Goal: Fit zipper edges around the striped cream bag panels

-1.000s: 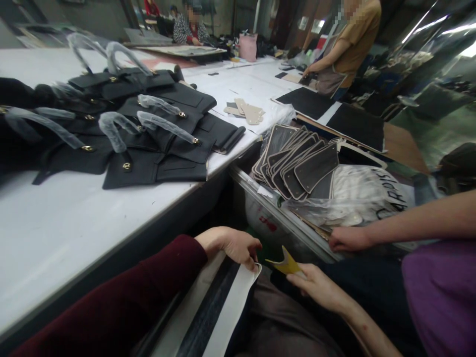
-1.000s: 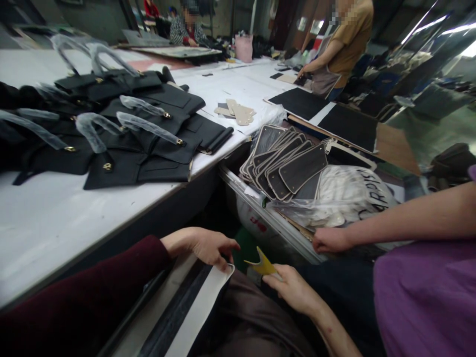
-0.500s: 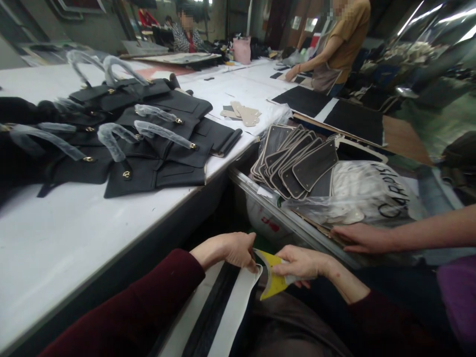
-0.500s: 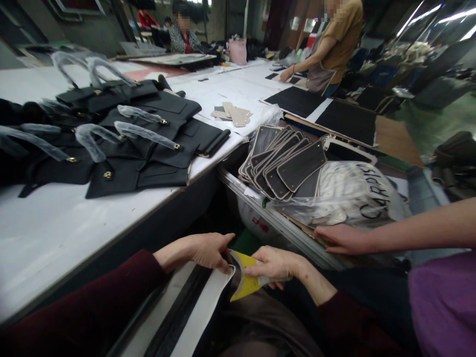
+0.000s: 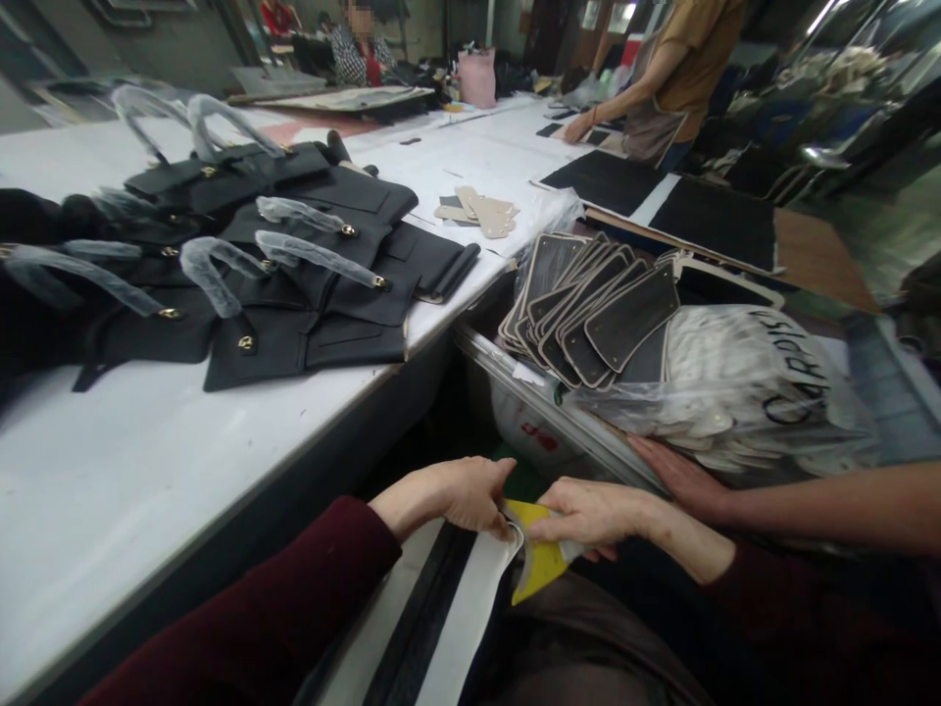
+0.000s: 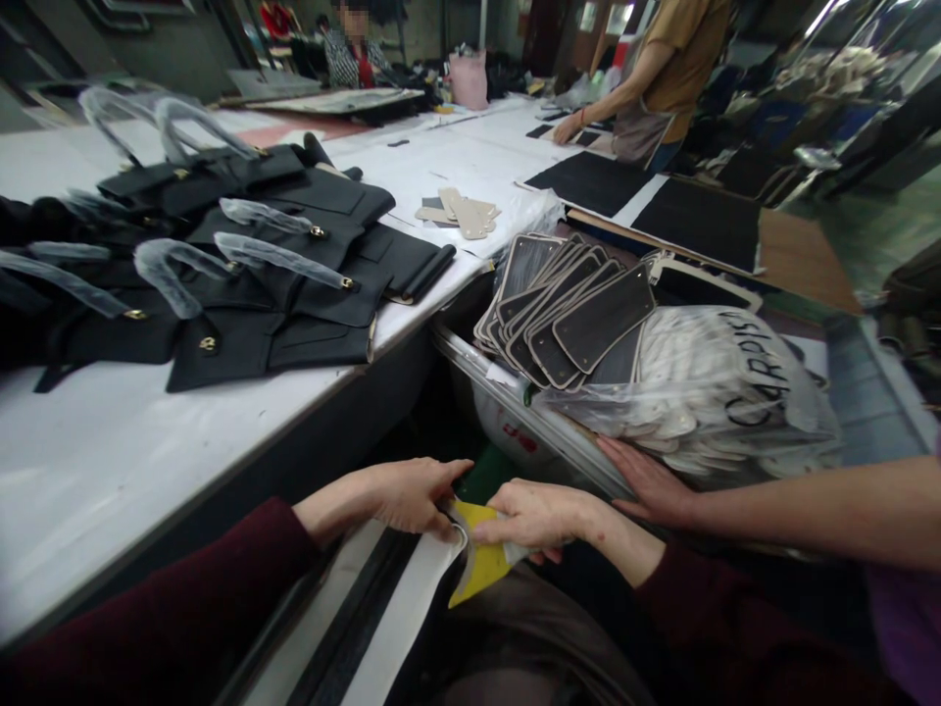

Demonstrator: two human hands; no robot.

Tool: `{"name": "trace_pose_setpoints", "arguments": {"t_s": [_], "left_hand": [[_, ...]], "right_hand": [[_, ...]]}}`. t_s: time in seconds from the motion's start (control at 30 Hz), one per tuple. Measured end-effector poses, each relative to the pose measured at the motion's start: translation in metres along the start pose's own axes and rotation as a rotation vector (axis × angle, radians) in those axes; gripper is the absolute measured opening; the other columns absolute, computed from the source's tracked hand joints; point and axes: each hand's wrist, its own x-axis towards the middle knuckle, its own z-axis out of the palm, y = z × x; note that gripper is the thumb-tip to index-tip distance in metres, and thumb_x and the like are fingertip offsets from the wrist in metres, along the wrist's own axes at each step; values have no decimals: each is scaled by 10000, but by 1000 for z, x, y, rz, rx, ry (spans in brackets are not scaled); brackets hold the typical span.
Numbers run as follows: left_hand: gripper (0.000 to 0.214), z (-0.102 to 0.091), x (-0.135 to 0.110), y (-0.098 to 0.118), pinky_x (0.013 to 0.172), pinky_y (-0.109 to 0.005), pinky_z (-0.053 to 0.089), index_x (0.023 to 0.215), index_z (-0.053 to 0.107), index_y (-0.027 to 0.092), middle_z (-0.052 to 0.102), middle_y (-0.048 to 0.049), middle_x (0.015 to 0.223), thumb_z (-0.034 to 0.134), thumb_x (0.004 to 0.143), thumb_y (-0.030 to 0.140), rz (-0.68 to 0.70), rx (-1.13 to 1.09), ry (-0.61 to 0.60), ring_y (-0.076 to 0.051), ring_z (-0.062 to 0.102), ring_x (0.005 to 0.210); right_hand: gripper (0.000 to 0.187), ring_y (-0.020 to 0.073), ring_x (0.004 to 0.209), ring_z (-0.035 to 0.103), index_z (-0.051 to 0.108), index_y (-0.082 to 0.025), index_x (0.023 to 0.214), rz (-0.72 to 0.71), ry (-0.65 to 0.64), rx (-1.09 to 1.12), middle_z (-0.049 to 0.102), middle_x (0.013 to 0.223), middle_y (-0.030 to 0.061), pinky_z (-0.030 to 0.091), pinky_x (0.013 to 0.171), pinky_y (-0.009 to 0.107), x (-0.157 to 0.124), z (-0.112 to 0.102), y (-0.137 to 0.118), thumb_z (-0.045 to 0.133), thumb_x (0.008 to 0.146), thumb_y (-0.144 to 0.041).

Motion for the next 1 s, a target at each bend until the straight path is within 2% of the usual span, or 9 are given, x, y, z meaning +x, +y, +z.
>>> {"name": "trace_pose_setpoints", "arguments": {"t_s": [0.17, 0.3, 0.43, 0.67, 0.73, 0.83, 0.9, 1.0], "left_hand": [[981, 0, -2, 0, 803, -288, 506, 1500, 323, 130, 721, -110, 1137, 758, 677, 441, 5, -3, 17, -270, 668, 1043], [1000, 2, -3, 1, 721, -271, 506, 1512, 299, 121, 731, -106, 1101, 765, 674, 404, 16, -28, 32, -261, 685, 979], [973, 0, -3, -1, 676, -253, 495, 1507, 314, 121, 744, -94, 1055, 773, 682, 357, 50, -46, 25, -245, 696, 935], [939, -2, -2, -9, 689, -240, 495, 1490, 360, 162, 735, -97, 1110, 802, 689, 370, 133, -42, 0, -231, 701, 942], [829, -2, -2, -10, 665, -233, 483, 1431, 463, 174, 740, -86, 1094, 800, 698, 365, 163, -13, 7, -226, 701, 930], [520, -3, -2, -10, 636, -228, 457, 1217, 665, 205, 753, -60, 1026, 770, 743, 389, 205, 84, 4, -210, 697, 893], [373, -4, -3, -9, 610, -225, 436, 1089, 726, 219, 758, -39, 938, 761, 759, 389, 218, 137, 7, -191, 691, 834], [314, -5, -3, -10, 572, -219, 409, 1006, 748, 234, 753, -13, 862, 781, 741, 398, 232, 164, 27, -160, 664, 738]], "right_hand": [[443, 112, 357, 509, 581, -169, 802, -8, 10, 5, 548, 507, -14, 353, 323, 169, -2, 3, -9, 419, 922, -564], [431, 112, 357, 510, 579, -172, 830, 21, 36, 37, 547, 507, -16, 359, 321, 168, -3, 9, -13, 423, 921, -564], [490, 109, 345, 493, 585, -173, 838, 58, 62, 82, 550, 516, -13, 368, 314, 181, -3, 16, -14, 402, 917, -621], [550, 110, 344, 499, 625, -161, 849, 136, 47, 131, 565, 514, 1, 364, 308, 175, -2, 20, -16, 409, 900, -664], [539, 114, 352, 508, 631, -158, 864, 153, 50, 139, 559, 509, 0, 355, 303, 169, -1, 21, -18, 409, 905, -648], [552, 104, 334, 482, 627, -154, 862, 166, 47, 172, 545, 498, -6, 350, 301, 166, -2, 23, -22, 404, 907, -657], [565, 97, 315, 456, 625, -151, 869, 168, 46, 192, 536, 491, -12, 354, 300, 170, -2, 24, -23, 403, 905, -670], [555, 94, 316, 457, 621, -147, 879, 161, 48, 211, 539, 501, -12, 369, 308, 172, -1, 25, -23, 399, 915, -654]]}}
